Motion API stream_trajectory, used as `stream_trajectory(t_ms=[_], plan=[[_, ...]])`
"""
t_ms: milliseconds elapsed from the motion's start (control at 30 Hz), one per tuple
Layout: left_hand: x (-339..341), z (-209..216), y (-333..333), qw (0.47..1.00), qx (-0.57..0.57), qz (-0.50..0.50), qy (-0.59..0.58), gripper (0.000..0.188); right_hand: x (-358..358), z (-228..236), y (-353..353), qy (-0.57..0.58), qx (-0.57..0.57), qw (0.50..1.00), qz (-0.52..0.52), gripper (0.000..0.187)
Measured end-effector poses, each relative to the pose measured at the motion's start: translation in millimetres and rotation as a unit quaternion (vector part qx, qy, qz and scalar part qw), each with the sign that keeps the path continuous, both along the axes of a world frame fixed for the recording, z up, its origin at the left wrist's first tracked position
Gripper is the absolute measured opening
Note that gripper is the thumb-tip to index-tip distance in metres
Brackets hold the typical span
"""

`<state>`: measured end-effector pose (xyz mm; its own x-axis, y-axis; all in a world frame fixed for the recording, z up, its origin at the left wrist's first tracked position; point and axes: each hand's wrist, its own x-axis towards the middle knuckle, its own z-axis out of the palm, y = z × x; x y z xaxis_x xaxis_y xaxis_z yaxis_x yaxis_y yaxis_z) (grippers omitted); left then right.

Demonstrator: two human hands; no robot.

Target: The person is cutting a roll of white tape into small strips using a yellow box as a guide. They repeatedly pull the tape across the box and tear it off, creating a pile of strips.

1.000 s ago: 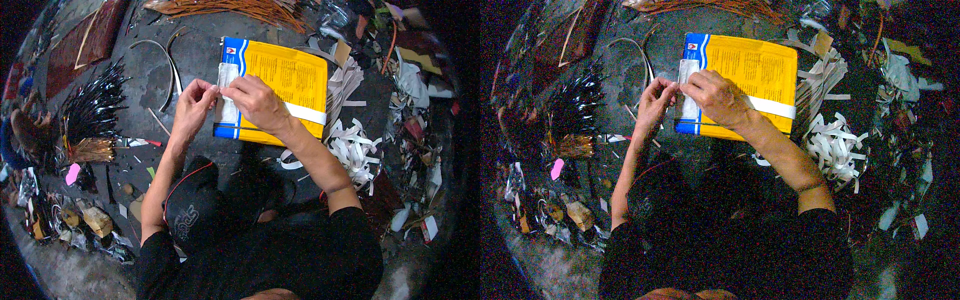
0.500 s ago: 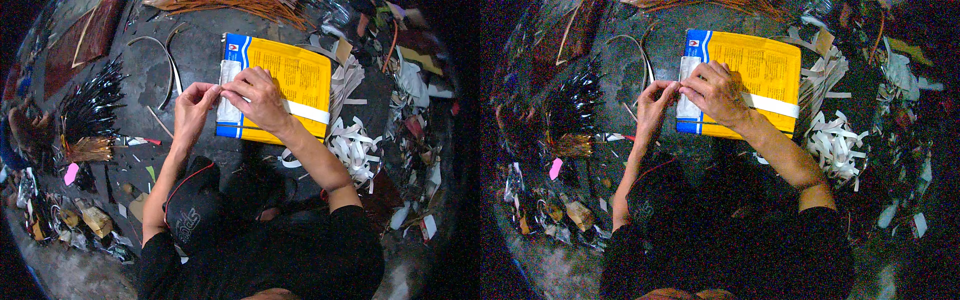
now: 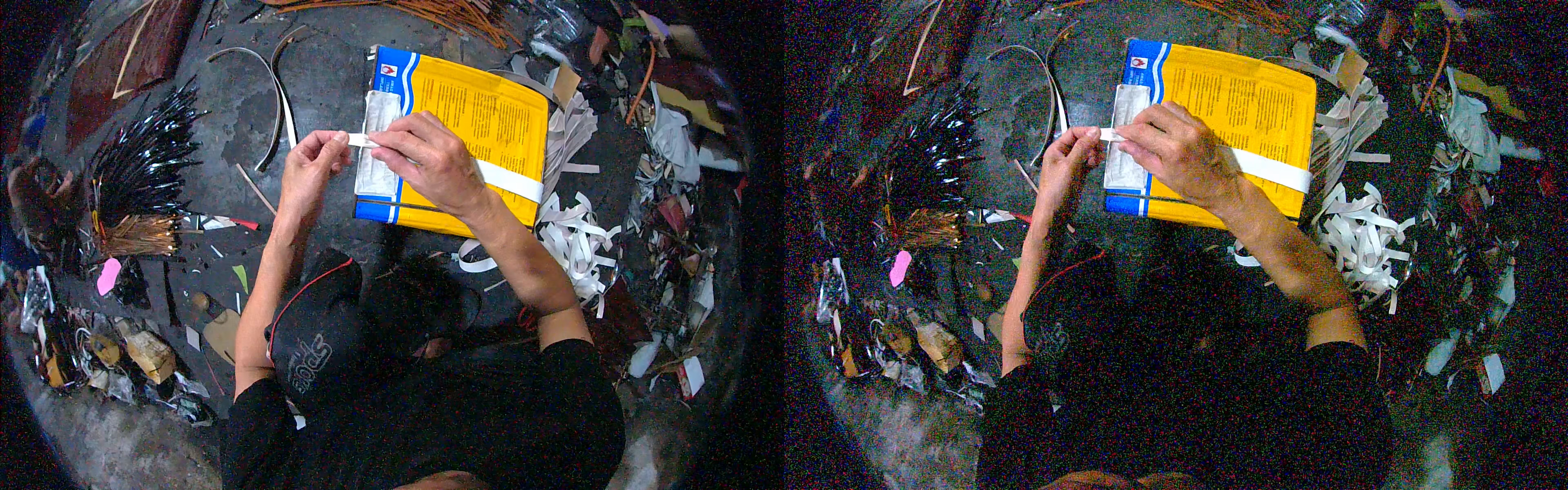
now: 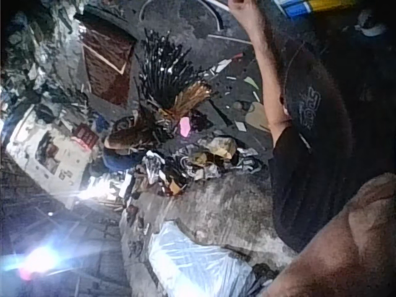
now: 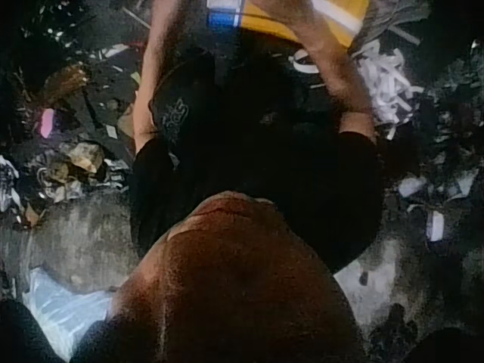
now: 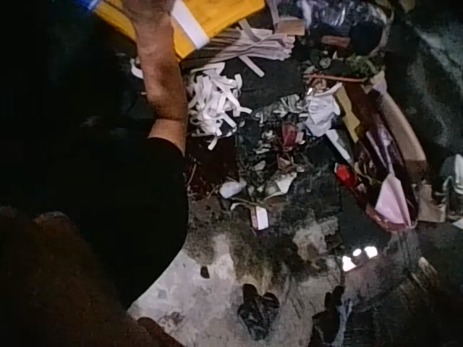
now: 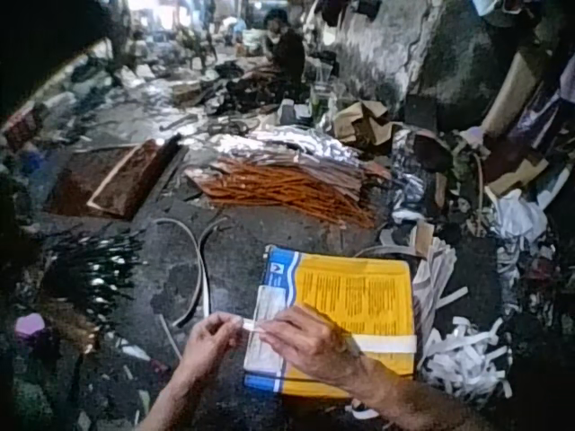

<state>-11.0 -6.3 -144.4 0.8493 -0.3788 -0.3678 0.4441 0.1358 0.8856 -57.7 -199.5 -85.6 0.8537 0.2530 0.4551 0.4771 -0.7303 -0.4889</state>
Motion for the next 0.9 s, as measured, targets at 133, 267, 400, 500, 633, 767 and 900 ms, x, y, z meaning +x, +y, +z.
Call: stream_trajectory(t_ms=[133,267,400,500,633,767,900], plan=[[2.7,-7.5,6.1,1.0,0.024,0.007,0.001,0.023,-0.6,-1.7,-1.1,0.016,0.003,1.0,0.006,0.021],[6.3,-24.3,13.8,0.998,0.045,0.031,0.008,0.023,-1.7,-3.8,-2.1,0.019,0.008,1.0,0.002,0.02],[11.4,-50.3,30.2,0.998,0.039,0.038,0.041,0.021,-0.5,-4.5,-1.5,0.018,0.034,0.999,0.002,0.017],[14.7,-57.1,33.9,0.988,-0.083,0.052,0.121,0.028,1.1,-3.1,-1.6,0.034,0.048,0.998,0.004,0.018],[-8.5,-10.2,15.6,0.874,-0.39,0.093,0.274,0.045,0.9,-2.9,-4.2,0.045,0.052,0.998,-0.001,0.02],[-9.4,3.1,-2.4,0.983,-0.151,0.003,0.101,0.031,0.7,-1.3,-1.8,0.042,0.048,0.998,0.004,0.02],[-6.6,6.7,-1.9,0.982,-0.108,0.004,0.152,0.02,0.5,-2.9,-3.5,0.037,0.048,0.998,0.009,0.02]])
